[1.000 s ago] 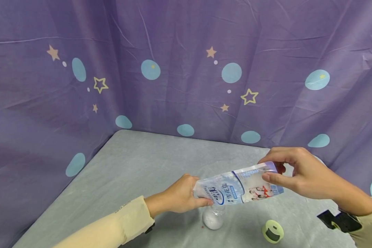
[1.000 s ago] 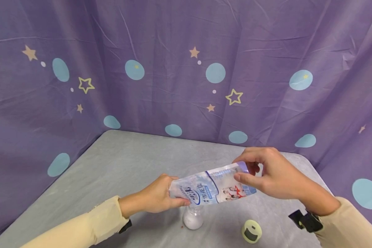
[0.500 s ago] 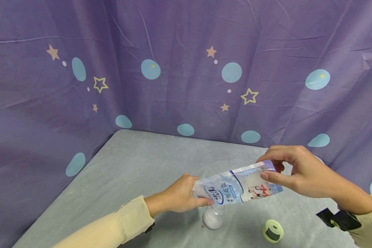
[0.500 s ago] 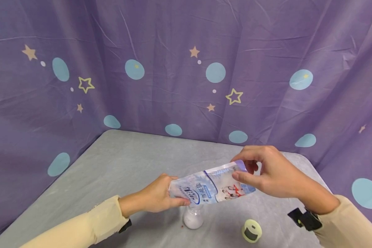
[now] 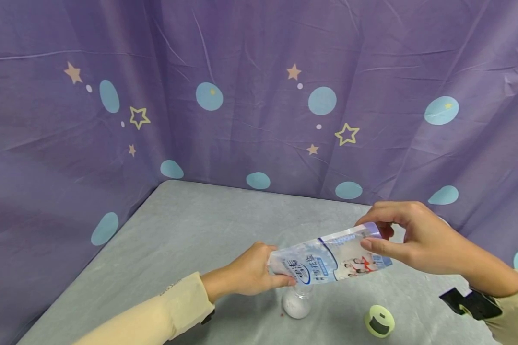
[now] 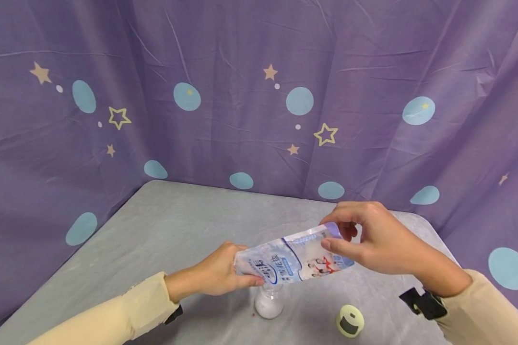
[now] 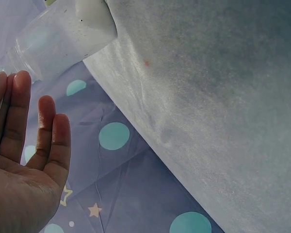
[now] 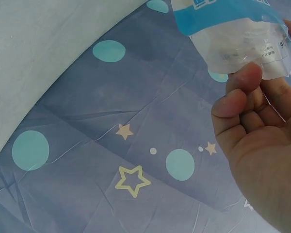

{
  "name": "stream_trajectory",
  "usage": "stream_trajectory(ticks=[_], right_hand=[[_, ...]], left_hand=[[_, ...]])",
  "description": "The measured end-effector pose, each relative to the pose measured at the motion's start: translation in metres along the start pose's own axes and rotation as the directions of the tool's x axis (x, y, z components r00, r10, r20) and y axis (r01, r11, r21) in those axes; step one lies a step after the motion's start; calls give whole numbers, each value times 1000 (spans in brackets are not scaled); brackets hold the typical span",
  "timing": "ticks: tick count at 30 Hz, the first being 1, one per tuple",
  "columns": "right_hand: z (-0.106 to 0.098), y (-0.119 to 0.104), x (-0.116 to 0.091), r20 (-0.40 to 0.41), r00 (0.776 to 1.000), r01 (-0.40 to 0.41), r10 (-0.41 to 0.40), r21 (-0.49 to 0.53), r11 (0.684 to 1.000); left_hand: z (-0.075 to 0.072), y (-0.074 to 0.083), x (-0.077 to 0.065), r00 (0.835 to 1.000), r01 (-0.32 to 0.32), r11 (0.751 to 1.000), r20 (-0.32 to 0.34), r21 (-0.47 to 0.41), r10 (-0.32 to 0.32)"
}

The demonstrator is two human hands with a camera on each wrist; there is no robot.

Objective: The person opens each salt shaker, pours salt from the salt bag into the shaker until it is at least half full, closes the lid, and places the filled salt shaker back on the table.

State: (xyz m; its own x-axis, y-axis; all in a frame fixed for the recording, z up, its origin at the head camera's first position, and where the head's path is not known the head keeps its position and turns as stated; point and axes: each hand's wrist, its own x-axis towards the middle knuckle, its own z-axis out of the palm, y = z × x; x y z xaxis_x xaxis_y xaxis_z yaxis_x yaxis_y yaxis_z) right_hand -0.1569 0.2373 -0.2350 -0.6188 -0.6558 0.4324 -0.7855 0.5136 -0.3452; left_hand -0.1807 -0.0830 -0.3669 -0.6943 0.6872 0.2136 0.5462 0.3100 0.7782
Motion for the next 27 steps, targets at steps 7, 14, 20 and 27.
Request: stream_trajectory(ticks=[7, 14, 20, 27], right_hand=[[1, -2, 2, -16, 1000, 23, -24, -13, 1000], [3, -2, 4, -16, 999, 39, -39, -17, 999], [5, -1, 5, -31, 997, 63, -64, -36, 997], [7, -1, 7, -47, 994, 99, -100, -26, 995]], left_hand=[[0, 0, -1, 1000, 19, 1000, -6, 7, -19], [0, -3, -1, 1000, 2, 1000, -7, 12, -2], [0, -3, -2, 1000, -5, 999, -17, 32, 5], [1, -4, -2, 999, 0, 998, -40, 60, 2]])
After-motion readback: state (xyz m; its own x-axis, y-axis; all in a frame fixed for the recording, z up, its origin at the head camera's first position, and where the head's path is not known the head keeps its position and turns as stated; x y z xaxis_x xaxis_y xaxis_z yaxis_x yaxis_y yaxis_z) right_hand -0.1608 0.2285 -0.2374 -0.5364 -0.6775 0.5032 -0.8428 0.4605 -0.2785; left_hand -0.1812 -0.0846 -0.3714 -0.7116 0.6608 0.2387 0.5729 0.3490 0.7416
